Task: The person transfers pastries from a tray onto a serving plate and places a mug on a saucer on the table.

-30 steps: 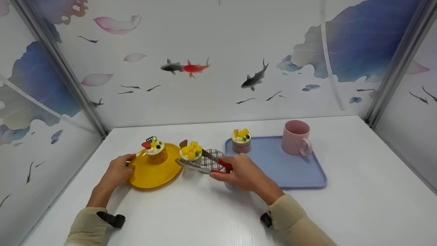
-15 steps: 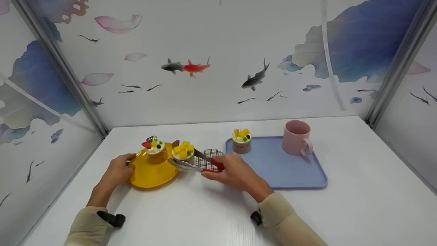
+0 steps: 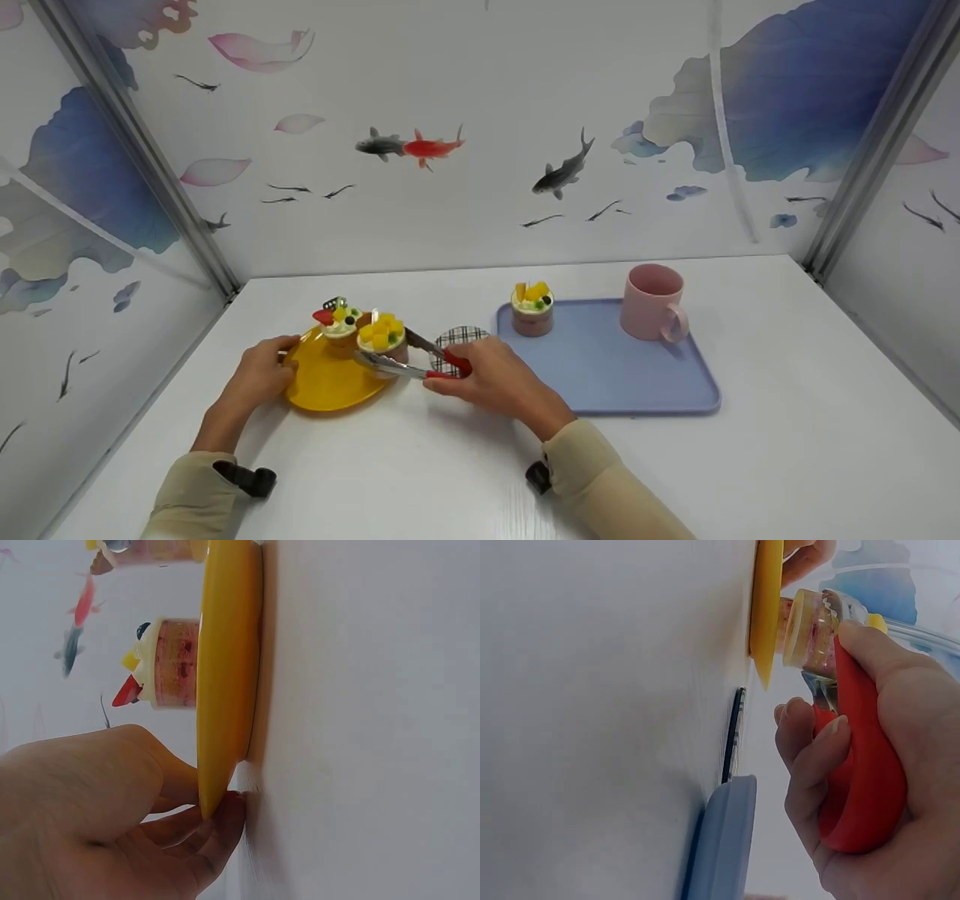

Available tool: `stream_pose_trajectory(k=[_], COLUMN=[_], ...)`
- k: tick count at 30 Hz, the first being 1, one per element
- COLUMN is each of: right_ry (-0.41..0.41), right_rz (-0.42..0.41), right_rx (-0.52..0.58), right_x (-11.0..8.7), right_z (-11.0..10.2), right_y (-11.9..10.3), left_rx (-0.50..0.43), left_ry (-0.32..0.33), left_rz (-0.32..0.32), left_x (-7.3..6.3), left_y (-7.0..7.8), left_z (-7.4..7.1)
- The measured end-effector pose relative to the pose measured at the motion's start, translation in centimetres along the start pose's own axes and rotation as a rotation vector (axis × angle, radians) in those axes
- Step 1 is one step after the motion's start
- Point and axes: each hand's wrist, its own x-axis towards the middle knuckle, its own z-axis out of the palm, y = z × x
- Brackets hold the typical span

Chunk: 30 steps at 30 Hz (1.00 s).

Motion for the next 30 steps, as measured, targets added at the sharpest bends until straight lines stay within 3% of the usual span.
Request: stream_pose_trajectory(k=[19, 30], right_ry=[-0.020, -0.040], right_rz=[-0.011, -0.046], right_rx=[0.039, 0.012], right_x=[1.8, 1.8], right_z=[1.9, 2.2], right_y=[-0.9, -1.6], left_rx=[-0.028, -0.015], left_ry=[-0.016, -0.010], left_rz=[-0.025, -0.011], left_x=[0.4, 0.3], left_y=[0.0, 0.0], left_z=[0.2, 0.0])
